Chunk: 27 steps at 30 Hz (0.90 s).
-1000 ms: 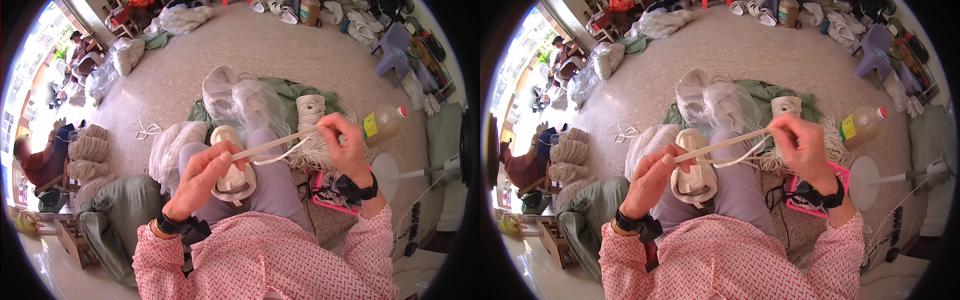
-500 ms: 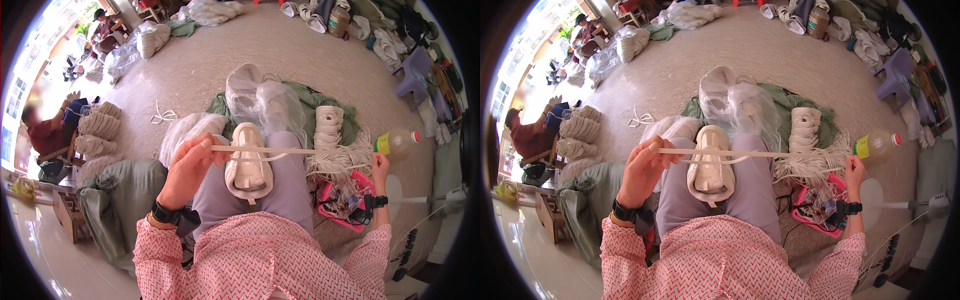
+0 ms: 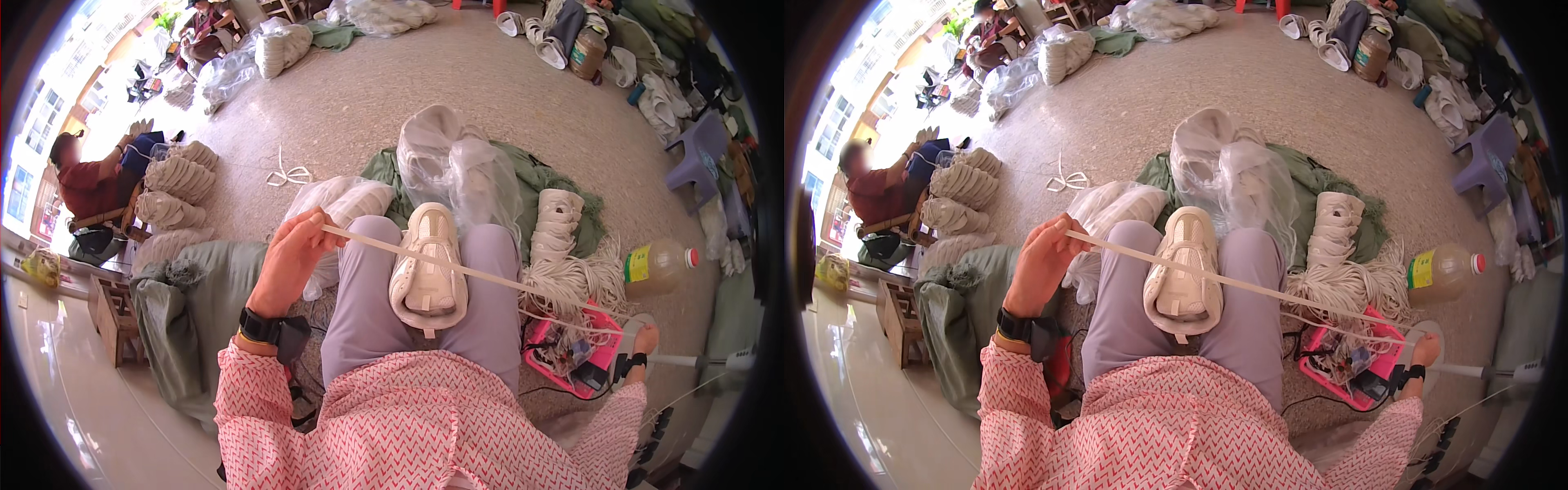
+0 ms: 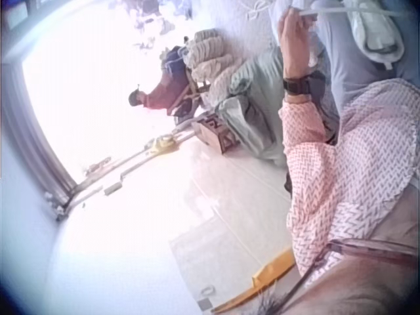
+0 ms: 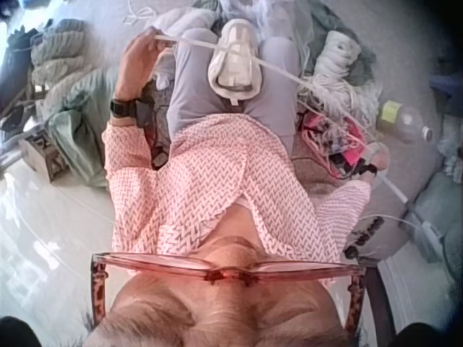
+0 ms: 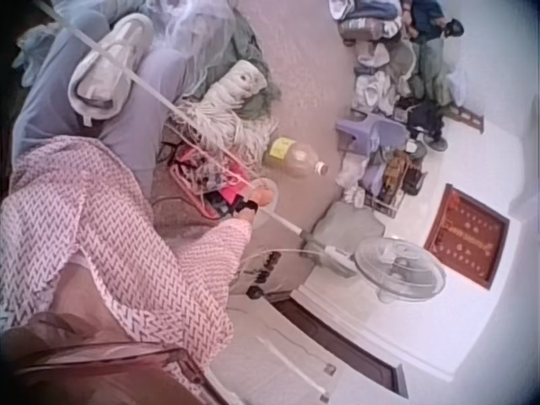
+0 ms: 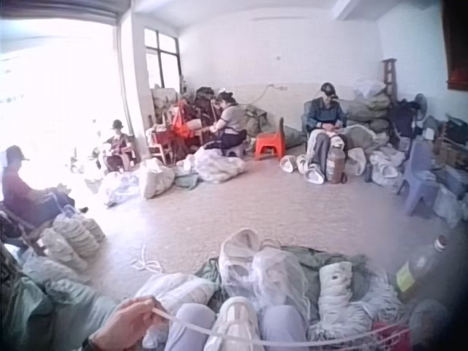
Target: Lacing a white sneaker while sitting in a workshop environment.
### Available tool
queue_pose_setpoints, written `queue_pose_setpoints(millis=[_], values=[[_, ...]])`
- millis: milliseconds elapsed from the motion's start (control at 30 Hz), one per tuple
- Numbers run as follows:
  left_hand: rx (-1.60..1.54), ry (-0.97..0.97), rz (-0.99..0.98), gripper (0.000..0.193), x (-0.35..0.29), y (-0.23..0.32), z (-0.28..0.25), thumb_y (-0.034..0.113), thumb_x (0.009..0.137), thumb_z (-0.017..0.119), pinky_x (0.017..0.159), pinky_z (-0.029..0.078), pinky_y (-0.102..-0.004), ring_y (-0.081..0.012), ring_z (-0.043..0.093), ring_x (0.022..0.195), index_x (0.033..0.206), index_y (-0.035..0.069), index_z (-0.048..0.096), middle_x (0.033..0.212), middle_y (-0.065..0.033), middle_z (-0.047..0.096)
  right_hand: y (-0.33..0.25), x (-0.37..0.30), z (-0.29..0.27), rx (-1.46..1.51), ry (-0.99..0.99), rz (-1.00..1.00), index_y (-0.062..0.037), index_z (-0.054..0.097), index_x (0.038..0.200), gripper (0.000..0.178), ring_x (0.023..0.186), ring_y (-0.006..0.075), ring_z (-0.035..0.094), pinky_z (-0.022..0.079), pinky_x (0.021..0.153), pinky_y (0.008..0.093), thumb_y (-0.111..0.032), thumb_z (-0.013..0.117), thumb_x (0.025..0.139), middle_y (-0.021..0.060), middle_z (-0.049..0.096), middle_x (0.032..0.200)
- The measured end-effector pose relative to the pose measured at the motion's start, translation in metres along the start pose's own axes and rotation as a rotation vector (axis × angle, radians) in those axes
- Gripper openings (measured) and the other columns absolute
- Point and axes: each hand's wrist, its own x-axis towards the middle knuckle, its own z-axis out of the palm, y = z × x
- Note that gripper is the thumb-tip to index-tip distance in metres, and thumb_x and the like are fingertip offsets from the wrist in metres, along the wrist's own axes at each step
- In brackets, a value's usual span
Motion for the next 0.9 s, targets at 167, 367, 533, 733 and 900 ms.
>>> queue_pose_setpoints(millis=[167, 367, 533, 733, 900], values=[[-0.086, -0.023, -0.110, 0.034, 0.000, -0.016, 0.014, 0.025, 0.112, 0.049, 0.092, 0.046, -0.0343, -0.0169, 0.059, 0.092, 0.083, 0.008, 0.056, 0.087, -0.0034, 0.059, 0.007, 0.038, -0.019, 0.210, -0.063, -0.125, -0.0032, 0.076, 0.105, 0.023, 0.085, 0.0366, 0.074, 0.057, 0.078, 0.0441, -0.017, 0.066, 0.090, 0.0208, 0.076, 0.095], [0.247, -0.269, -0.054, 0.031, 0.006, -0.017, 0.057, 0.027, 0.113, 0.051, 0.090, 0.047, -0.0283, -0.0100, 0.059, 0.094, 0.097, 0.004, 0.064, 0.091, -0.0003, 0.062, -0.287, -0.118, -0.136, 1.043, -0.728, -0.439, -0.0033, 0.072, 0.110, 0.015, 0.078, 0.0054, 0.064, 0.051, 0.058, 0.0225, -0.014, 0.071, 0.099, 0.0012, 0.074, 0.097], [0.172, -0.341, -0.147, 0.028, 0.010, -0.029, 0.075, 0.025, 0.112, 0.057, 0.066, 0.043, -0.0233, -0.0048, 0.050, 0.074, 0.094, 0.003, 0.060, 0.081, 0.0041, 0.053, -0.411, -0.238, -0.281, 1.373, -1.270, -0.775, -0.0013, 0.069, 0.119, 0.020, 0.074, 0.0044, 0.065, 0.054, 0.061, 0.0218, -0.011, 0.068, 0.102, 0.0022, 0.074, 0.108], [0.352, -0.298, -0.034, 0.026, 0.004, -0.036, 0.081, 0.022, 0.109, 0.060, 0.061, 0.042, -0.0269, -0.0078, 0.048, 0.070, 0.091, 0.002, 0.059, 0.077, -0.0009, 0.052, -0.433, -0.276, -0.291, 1.219, -1.581, -0.804, 0.0023, 0.070, 0.100, 0.015, 0.068, 0.0052, 0.062, 0.053, 0.062, 0.0244, -0.013, 0.068, 0.102, -0.0026, 0.067, 0.080], [0.694, -0.074, 0.146, 0.021, -0.010, -0.066, 0.074, 0.013, 0.096, 0.072, 0.061, 0.045, -0.0329, -0.0176, 0.053, 0.067, 0.093, 0.000, 0.056, 0.083, -0.0078, 0.051, -0.419, -0.286, -0.264, 1.131, -0.998, -1.073, 0.0007, 0.070, 0.097, 0.009, 0.069, 0.0131, 0.065, 0.053, 0.064, 0.0295, -0.008, 0.073, 0.096, 0.0039, 0.069, 0.086]])
